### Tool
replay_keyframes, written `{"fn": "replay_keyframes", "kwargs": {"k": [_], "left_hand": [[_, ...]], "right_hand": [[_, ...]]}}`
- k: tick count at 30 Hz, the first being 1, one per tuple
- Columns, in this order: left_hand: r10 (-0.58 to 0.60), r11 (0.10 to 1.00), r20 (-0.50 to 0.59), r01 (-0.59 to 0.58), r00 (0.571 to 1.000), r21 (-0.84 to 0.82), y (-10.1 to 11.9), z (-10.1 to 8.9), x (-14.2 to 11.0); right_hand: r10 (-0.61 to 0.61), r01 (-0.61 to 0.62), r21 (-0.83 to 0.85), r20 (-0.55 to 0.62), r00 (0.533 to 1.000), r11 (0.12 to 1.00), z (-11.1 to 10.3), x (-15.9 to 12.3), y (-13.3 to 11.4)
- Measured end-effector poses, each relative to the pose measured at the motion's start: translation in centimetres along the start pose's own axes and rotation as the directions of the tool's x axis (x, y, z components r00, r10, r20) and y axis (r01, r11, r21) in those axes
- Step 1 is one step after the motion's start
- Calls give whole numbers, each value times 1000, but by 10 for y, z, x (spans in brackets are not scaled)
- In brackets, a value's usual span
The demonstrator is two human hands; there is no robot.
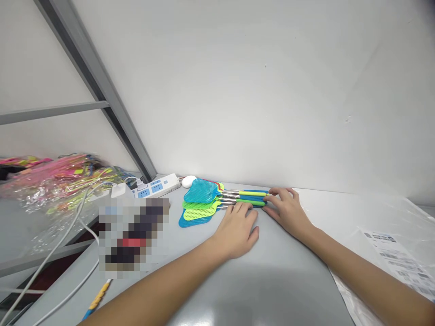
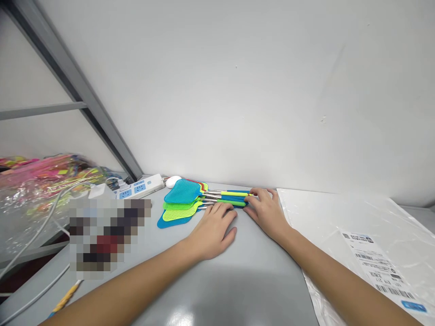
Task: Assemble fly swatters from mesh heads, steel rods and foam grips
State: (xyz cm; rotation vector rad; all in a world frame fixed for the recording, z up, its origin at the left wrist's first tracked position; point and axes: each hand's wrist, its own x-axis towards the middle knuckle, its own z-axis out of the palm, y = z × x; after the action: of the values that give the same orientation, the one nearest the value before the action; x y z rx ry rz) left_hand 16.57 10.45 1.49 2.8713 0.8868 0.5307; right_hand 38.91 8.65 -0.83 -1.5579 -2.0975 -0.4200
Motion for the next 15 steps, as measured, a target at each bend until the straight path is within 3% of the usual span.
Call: {"fn": "replay_keyframes", "kwargs": {"k": [9,15], "left_hand": [[21,1000,23,-21,1000,-4,0,1,2],[50,999,19,-50,999,16,1,0,3]], "right_hand": [[-61,61,22,6,998,998,1,0,-2],[-2,1,33,20,1000,999,6,1,-1]]}}
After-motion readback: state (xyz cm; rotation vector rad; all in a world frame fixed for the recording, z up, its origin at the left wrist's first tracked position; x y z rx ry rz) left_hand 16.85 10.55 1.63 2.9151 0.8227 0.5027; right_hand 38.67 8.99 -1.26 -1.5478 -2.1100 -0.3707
